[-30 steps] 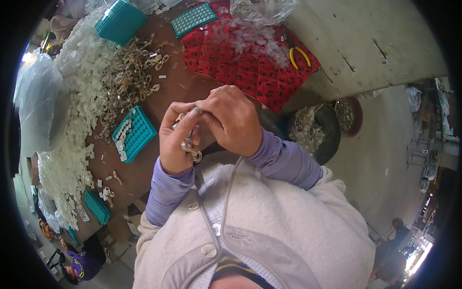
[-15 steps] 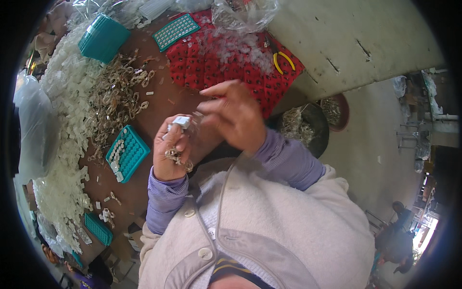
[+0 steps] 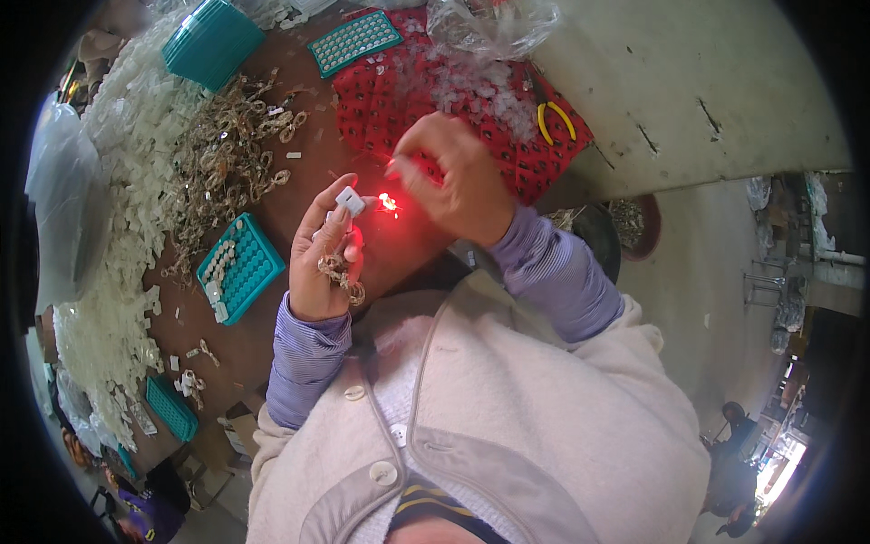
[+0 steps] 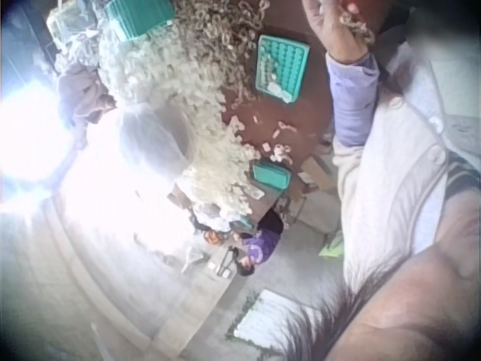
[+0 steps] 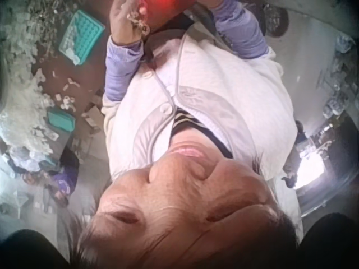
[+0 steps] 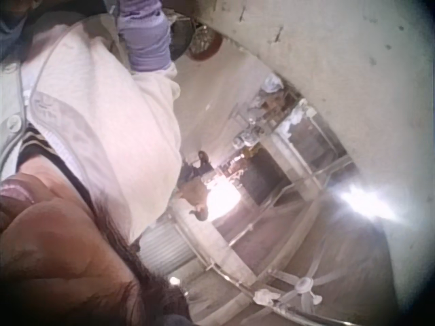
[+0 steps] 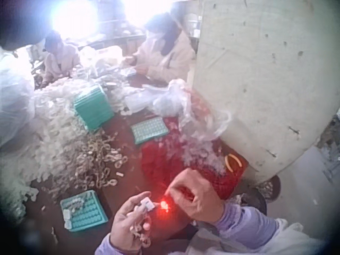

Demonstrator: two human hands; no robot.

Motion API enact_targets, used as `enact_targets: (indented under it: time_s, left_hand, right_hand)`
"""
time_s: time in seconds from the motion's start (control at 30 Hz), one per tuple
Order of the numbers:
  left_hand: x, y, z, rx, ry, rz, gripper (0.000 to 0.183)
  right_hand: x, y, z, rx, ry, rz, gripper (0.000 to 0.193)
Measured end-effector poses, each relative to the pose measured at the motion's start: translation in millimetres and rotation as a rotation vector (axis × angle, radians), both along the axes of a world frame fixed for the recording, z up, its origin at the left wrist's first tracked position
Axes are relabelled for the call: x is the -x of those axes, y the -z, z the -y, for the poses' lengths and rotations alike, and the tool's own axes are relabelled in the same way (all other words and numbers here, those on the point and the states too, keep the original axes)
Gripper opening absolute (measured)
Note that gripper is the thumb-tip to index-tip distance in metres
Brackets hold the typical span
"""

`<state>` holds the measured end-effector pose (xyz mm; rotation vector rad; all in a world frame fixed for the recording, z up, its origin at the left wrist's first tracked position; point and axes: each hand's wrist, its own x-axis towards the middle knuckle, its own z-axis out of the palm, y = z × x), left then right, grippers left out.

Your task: The person inserts small metallic components into white plastic housings and tests each unit with a red light indicator. Completed units are placed on the table while the person continues assembling additional units from a tray of components.

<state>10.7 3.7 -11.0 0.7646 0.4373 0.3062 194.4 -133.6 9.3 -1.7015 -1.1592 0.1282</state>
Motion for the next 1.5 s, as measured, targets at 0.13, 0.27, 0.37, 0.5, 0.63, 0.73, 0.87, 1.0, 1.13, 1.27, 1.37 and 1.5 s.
enact_targets:
  time_s: [0.13,0.27,0.37,0.5,0.63,0.73,0.87,1.0,1.13,1.27,1.37,1.5]
  left_hand:
    - [9,-3,7,-0.034,0.043,0.008,0.028]
    - [26,-10,3,-0.008,0.041,0.031,0.021]
    - [38,-14,5,-0.078,0.014,0.037,0.019]
    - [54,-18,5,-0.186,-0.043,0.062,0.02]
    - [71,-17,-7,-0.06,-0.171,0.176,0.019]
    - [86,-14,-21,-0.01,-0.196,0.263,0.036]
    - [99,-10,-33,0.217,-0.088,0.33,0.045]
    - [106,-5,-40,0.246,-0.091,0.35,0.042]
    - [97,6,-39,0.246,-0.06,0.408,0.038]
    - [81,4,-29,0.225,-0.025,0.169,0.025]
    - [74,-8,-17,0.083,-0.078,-0.042,0.012]
    - [70,-23,-8,-0.405,-0.201,-0.068,0.043]
  right_hand:
    - [33,-8,-8,-0.159,-0.107,0.261,0.018]
    - [48,-19,-6,-0.198,-0.198,0.233,0.018]
    - [62,-27,-5,-0.186,-0.215,0.26,0.017]
    - [75,-37,-8,-0.123,-0.291,0.185,0.014]
    - [64,-38,-43,-0.087,-0.391,-0.032,0.009]
    - [44,-25,-93,0.017,-0.279,0.142,0.01]
    - [49,9,-157,0.206,-0.162,0.59,0.02]
    - [42,12,-158,0.199,-0.237,0.499,0.017]
    - [17,-3,-100,0.195,-0.278,0.067,0.013]
    - [7,-5,-62,0.192,-0.233,-0.043,0.013]
    - [16,-10,-39,0.147,-0.252,-0.08,0.013]
    - [35,-27,-19,0.105,-0.34,-0.146,0.013]
